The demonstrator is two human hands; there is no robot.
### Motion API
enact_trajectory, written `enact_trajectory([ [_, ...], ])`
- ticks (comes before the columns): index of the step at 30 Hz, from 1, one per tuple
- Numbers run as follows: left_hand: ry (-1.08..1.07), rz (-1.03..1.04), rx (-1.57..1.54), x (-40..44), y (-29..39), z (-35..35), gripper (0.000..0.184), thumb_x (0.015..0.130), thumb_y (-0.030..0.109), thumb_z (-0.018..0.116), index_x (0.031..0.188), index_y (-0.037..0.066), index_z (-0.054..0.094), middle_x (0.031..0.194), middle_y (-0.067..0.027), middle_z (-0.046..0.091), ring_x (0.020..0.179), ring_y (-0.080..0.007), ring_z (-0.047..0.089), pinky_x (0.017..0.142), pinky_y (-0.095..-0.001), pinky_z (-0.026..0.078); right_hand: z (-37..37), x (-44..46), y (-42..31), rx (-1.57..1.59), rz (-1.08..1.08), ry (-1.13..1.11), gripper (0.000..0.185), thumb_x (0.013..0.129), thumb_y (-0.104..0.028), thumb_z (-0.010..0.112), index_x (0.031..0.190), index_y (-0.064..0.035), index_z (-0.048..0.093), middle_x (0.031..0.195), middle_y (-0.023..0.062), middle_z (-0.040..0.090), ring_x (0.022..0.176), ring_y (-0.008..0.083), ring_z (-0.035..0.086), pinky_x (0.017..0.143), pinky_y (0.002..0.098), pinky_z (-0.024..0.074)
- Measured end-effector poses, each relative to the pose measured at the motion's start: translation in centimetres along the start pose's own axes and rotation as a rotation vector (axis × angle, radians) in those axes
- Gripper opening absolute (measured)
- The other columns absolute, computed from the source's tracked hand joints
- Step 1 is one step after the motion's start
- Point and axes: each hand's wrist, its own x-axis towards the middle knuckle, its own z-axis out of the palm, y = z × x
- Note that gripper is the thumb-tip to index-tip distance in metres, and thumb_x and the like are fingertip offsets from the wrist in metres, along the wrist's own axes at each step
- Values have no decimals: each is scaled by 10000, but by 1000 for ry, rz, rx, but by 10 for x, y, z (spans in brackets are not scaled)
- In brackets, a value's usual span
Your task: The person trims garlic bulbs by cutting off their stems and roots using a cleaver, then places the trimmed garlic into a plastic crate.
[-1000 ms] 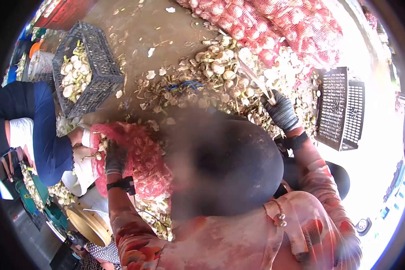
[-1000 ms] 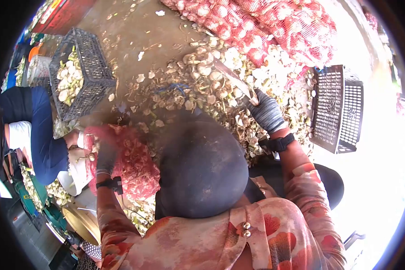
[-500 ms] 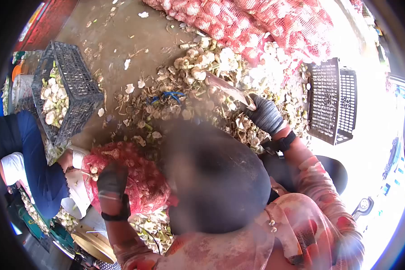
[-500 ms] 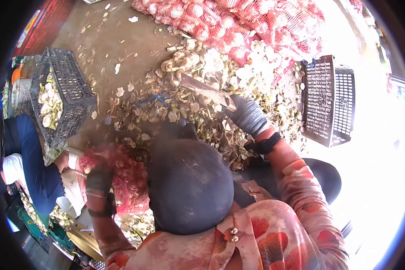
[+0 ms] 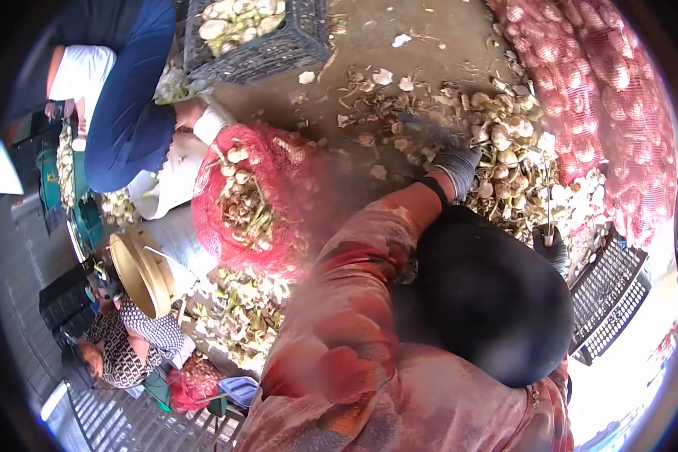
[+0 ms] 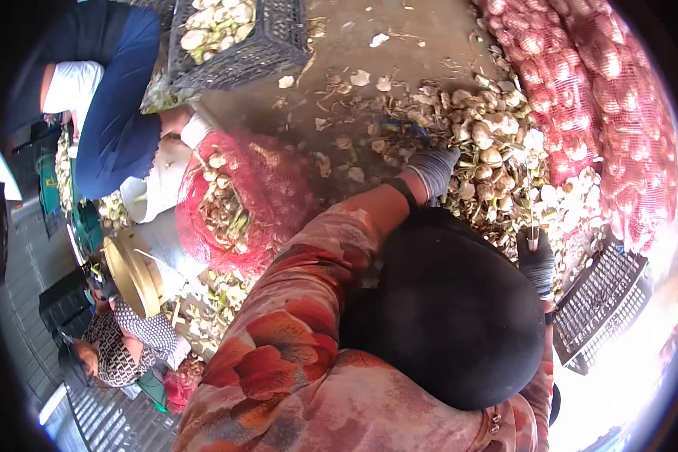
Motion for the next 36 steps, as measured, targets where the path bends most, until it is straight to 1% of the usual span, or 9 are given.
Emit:
enact_trajectory([
  [2, -65, -13, 23, -2, -11, 5, 399, 799, 110, 621, 1183, 40, 538, 1171, -248, 600, 986, -376, 647, 826, -447, 521, 7, 8, 8, 345, -30, -40, 149, 890, -166, 687, 955, -53, 614, 798, 51, 628, 706, 138, 525, 678, 299, 471],
  [5, -29, -51, -257, -57, -2, -42, 516, 799, 204, 621, 1273, 26, 523, 1159, -238, 617, 1044, -372, 619, 906, -423, 485, 15, -2, -25, -42, -11, 48, 142, 896, -179, 683, 959, -64, 628, 771, 54, 621, 687, 145, 528, 655, 302, 468],
  [8, 256, -189, -326, -114, -24, -58, 454, 843, 290, 591, 1225, 46, 571, 1092, -205, 634, 1023, -361, 612, 867, -433, 488, 23, -6, -41, 62, -27, 53, 167, 897, -194, 676, 966, -50, 627, 772, 94, 635, 677, 194, 559, 655, 350, 481],
  [11, 795, 272, 286, -198, -47, -126, 240, 879, 143, 599, 1084, 19, 602, 955, -99, 625, 821, -278, 611, 753, -416, 502, 18, -16, -82, -161, -66, 46, 236, 894, -243, 670, 984, -31, 618, 786, 148, 655, 695, 279, 620, 657, 400, 495],
  [13, 961, -98, 32, -235, -112, -133, 231, 849, 149, 616, 1054, 44, 608, 934, -112, 615, 818, -299, 600, 751, -397, 498, 6, -17, -98, -373, -21, 13, 266, 890, -273, 663, 982, -30, 610, 789, 178, 652, 722, 346, 633, 663, 415, 497],
  [16, 490, -501, 672, -269, -124, -160, 266, 828, 173, 657, 1060, 49, 621, 1037, -142, 627, 1002, -339, 589, 869, -413, 483, -4, -21, -119, -237, 52, 47, 250, 891, -263, 649, 979, -34, 604, 798, 193, 642, 747, 384, 623, 680, 417, 498],
  [22, 372, 216, -289, -100, -54, -91, 365, 862, 186, 626, 1176, 2, 594, 1144, -176, 610, 1034, -330, 592, 914, -390, 479, -1, -12, -121, -242, 78, 8, 281, 898, -273, 643, 1080, -59, 625, 891, 179, 666, 815, 318, 648, 752, 383, 515],
  [32, 561, 423, 326, 85, 49, -18, 354, 767, 294, 669, 1070, 110, 663, 1152, -149, 608, 1133, -346, 510, 1032, -524, 321, -18, 6, -122, -439, 227, -56, 324, 862, -359, 655, 1056, -101, 629, 844, 190, 660, 809, 398, 640, 696, 448, 512],
  [36, -75, 126, -115, 68, 51, -41, 327, 765, 324, 662, 1024, 124, 671, 1083, -128, 644, 1038, -318, 591, 948, -484, 417, -5, 23, -133, -486, 26, -61, 309, 838, -310, 647, 1054, -96, 585, 825, 186, 653, 792, 388, 647, 692, 475, 509],
])
